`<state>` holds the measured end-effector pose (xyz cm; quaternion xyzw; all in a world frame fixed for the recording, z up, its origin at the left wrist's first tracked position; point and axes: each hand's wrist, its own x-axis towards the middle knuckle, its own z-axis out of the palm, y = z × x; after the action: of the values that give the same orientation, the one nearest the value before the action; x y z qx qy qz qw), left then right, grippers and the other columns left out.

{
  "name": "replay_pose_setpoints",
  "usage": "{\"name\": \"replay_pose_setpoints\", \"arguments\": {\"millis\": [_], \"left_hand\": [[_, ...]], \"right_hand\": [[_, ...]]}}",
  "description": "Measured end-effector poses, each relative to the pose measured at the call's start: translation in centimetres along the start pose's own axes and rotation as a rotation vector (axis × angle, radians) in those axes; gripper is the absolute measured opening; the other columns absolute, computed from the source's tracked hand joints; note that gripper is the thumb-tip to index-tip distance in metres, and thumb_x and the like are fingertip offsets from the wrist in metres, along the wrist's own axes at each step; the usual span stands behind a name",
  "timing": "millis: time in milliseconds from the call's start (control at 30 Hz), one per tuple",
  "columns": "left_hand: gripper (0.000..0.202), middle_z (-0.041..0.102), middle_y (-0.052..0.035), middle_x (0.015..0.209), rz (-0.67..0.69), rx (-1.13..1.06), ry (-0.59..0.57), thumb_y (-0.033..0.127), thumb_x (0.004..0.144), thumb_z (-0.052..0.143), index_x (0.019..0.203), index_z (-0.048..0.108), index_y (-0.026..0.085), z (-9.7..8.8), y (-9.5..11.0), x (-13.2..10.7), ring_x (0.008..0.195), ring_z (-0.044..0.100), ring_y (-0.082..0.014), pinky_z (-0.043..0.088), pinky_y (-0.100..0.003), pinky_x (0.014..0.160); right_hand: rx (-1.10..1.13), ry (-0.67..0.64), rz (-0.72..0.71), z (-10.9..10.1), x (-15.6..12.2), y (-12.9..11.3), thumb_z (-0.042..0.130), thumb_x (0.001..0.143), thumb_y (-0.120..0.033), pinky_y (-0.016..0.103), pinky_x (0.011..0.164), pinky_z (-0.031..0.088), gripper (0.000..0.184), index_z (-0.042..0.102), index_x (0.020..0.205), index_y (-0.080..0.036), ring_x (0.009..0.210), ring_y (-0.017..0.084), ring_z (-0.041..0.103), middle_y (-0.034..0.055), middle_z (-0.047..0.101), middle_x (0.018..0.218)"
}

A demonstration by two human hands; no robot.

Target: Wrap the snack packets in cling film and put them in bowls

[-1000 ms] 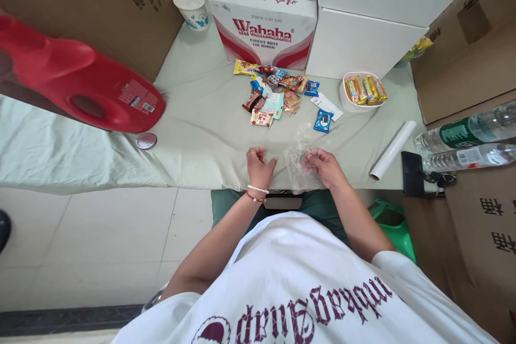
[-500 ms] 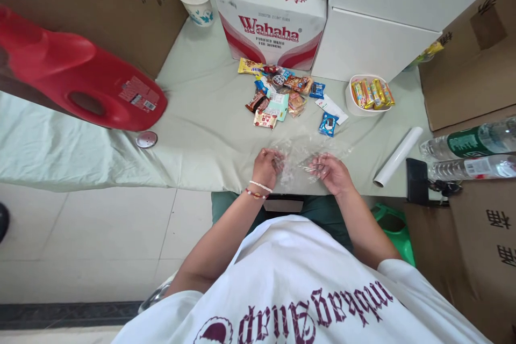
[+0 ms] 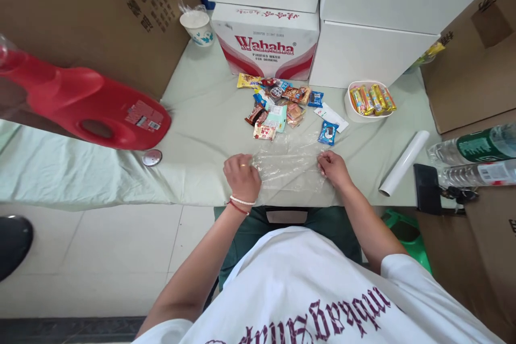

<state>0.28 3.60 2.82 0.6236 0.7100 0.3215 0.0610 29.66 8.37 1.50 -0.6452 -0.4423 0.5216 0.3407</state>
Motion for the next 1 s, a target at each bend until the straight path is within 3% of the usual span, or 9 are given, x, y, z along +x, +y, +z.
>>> {"name": "replay_pose_setpoints", "arguments": {"millis": [100, 167, 333, 433, 533, 667, 800, 900, 1000], "left_hand": [[0.034, 0.07, -0.0154, 0.126, 0.427, 0.025, -0.277, 0.017, 0.095, 0.046, 0.12, 0.069, 0.02, 0.9, 1.2, 0.5, 0.135, 0.055, -0.0284, 0.038, -0.05, 0.114], [0.041, 0.062, -0.0152, 0.146, 0.51, 0.061, -0.428, 0.025, 0.1, 0.043, 0.135, 0.065, 0.021, 1.8, 1.5, 1.3, 0.146, 0.047, -0.0275, 0.032, -0.052, 0.12], [0.07, 0.022, -0.0181, 0.173, 0.317, 0.271, -0.491, 0.057, 0.101, 0.04, 0.162, 0.036, 0.022, 3.4, 0.6, 1.3, 0.16, 0.022, -0.0364, 0.009, -0.07, 0.124], [0.081, 0.014, -0.0216, 0.174, 0.271, 0.315, -0.476, 0.063, 0.101, 0.036, 0.166, 0.024, 0.016, 3.6, 0.5, 0.1, 0.162, 0.015, -0.037, 0.003, -0.071, 0.124], [0.087, 0.014, -0.0239, 0.173, 0.238, 0.322, -0.479, 0.065, 0.101, 0.033, 0.166, 0.018, 0.01, 3.6, 1.1, -0.5, 0.162, 0.015, -0.0364, -0.002, -0.071, 0.124], [0.085, 0.017, -0.0234, 0.172, 0.218, 0.327, -0.509, 0.062, 0.102, 0.03, 0.166, 0.018, 0.008, 3.1, 1.1, -0.2, 0.161, 0.018, -0.0351, -0.003, -0.072, 0.124], [0.073, 0.026, -0.017, 0.171, 0.248, 0.294, -0.537, 0.055, 0.104, 0.03, 0.166, 0.023, 0.018, 2.0, -0.5, 0.2, 0.16, 0.023, -0.0331, -0.002, -0.072, 0.124], [0.069, 0.029, -0.0146, 0.17, 0.28, 0.244, -0.513, 0.053, 0.104, 0.034, 0.166, 0.025, 0.023, 1.4, -1.7, -0.2, 0.159, 0.026, -0.0324, -0.001, -0.071, 0.125], [0.069, 0.031, -0.0148, 0.169, 0.279, 0.212, -0.482, 0.051, 0.104, 0.038, 0.166, 0.027, 0.024, 1.3, -2.0, -0.5, 0.158, 0.028, -0.0333, -0.001, -0.071, 0.125]], "right_hand": [[-0.07, -0.045, -0.026, 0.0, 0.2, 0.2, 0.064, 0.082, -0.049, 0.025, 0.044, 0.038, 0.026, 0.058, 0.087, -0.024, 0.045, 0.012, 0.047, -0.0033, 0.06, 0.064], [-0.116, -0.053, -0.036, -0.4, 0.3, 0.6, 0.062, 0.084, -0.05, 0.025, 0.046, 0.039, 0.027, 0.058, 0.09, -0.024, 0.045, 0.012, 0.048, -0.0031, 0.061, 0.065], [-0.308, 0.033, -0.069, -3.3, -0.1, 1.4, 0.063, 0.085, -0.051, 0.03, 0.056, 0.048, 0.036, 0.061, 0.108, -0.024, 0.052, 0.017, 0.054, -0.0033, 0.062, 0.067], [-0.587, 0.173, -0.181, -4.5, -1.2, 0.1, 0.061, 0.088, -0.046, 0.039, 0.073, 0.054, 0.039, 0.063, 0.118, -0.021, 0.073, 0.024, 0.064, 0.0055, 0.069, 0.086], [-0.778, 0.312, -0.452, -3.5, -2.2, -2.5, 0.051, 0.097, -0.039, 0.05, 0.095, 0.052, 0.041, 0.062, 0.131, -0.019, 0.107, 0.032, 0.063, 0.0158, 0.067, 0.119], [-0.85, -0.011, -0.79, -0.3, -2.0, -3.8, 0.045, 0.104, -0.037, 0.054, 0.118, 0.039, 0.046, 0.057, 0.144, -0.019, 0.14, 0.033, 0.047, 0.017, 0.056, 0.149], [-0.904, -0.305, -0.768, -0.3, -0.6, -1.5, 0.05, 0.102, -0.038, 0.055, 0.121, 0.036, 0.048, 0.058, 0.145, -0.02, 0.149, 0.033, 0.038, 0.015, 0.047, 0.16], [-0.869, -0.315, -0.683, -2.1, 0.7, -1.4, 0.048, 0.103, -0.039, 0.052, 0.116, 0.042, 0.04, 0.067, 0.133, -0.021, 0.136, 0.031, 0.053, 0.015, 0.06, 0.146], [-0.912, -0.192, -0.605, -2.2, 3.4, -4.2, 0.046, 0.103, -0.032, 0.048, 0.108, 0.046, 0.035, 0.071, 0.123, -0.019, 0.118, 0.031, 0.061, 0.015, 0.069, 0.125]]}}
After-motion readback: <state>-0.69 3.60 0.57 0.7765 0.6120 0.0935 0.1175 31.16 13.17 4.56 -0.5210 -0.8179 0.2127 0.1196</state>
